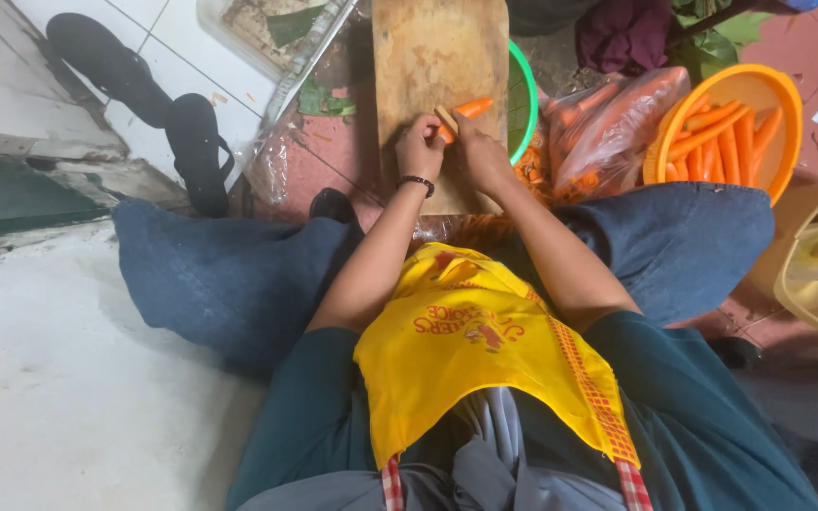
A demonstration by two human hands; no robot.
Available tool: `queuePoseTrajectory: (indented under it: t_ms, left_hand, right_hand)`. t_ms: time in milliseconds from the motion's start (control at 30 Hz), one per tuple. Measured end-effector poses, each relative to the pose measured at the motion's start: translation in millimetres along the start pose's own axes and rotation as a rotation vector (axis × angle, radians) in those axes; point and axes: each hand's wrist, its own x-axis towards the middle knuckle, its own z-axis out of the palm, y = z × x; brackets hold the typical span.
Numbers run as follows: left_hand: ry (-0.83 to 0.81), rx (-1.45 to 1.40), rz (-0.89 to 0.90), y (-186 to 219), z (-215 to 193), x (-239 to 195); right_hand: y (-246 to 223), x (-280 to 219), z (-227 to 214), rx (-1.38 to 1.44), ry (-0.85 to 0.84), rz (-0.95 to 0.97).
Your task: Chopping carrots into small pieces on a wooden cutting board.
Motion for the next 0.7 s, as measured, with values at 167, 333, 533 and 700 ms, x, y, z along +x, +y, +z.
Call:
queuePoseTrajectory:
  t_ms: [167, 333, 533, 700]
  left_hand:
    - [-0.02, -0.039, -0.014, 6.2, -2.7, -1.3]
    - [-0.05, -0.095, -0.045, 14.1, -7.9, -4.9]
    - [-0.068, -0.108, -0.023, 22.3, -13.7, -6.6]
    - [-0.087, -0.115, 0.056, 25.7, -18.8, -4.5]
  right_hand:
    - [5.3, 3.3, 5.5, -0.023, 0.011, -0.004]
    - [6.7, 2.7, 19.1, -0.069, -0.006, 0.1]
    - [9.8, -7.1, 25.7, 0.119, 0.183, 0.011]
    - [11.4, -4.3, 12.1, 0.13, 0.142, 0.009]
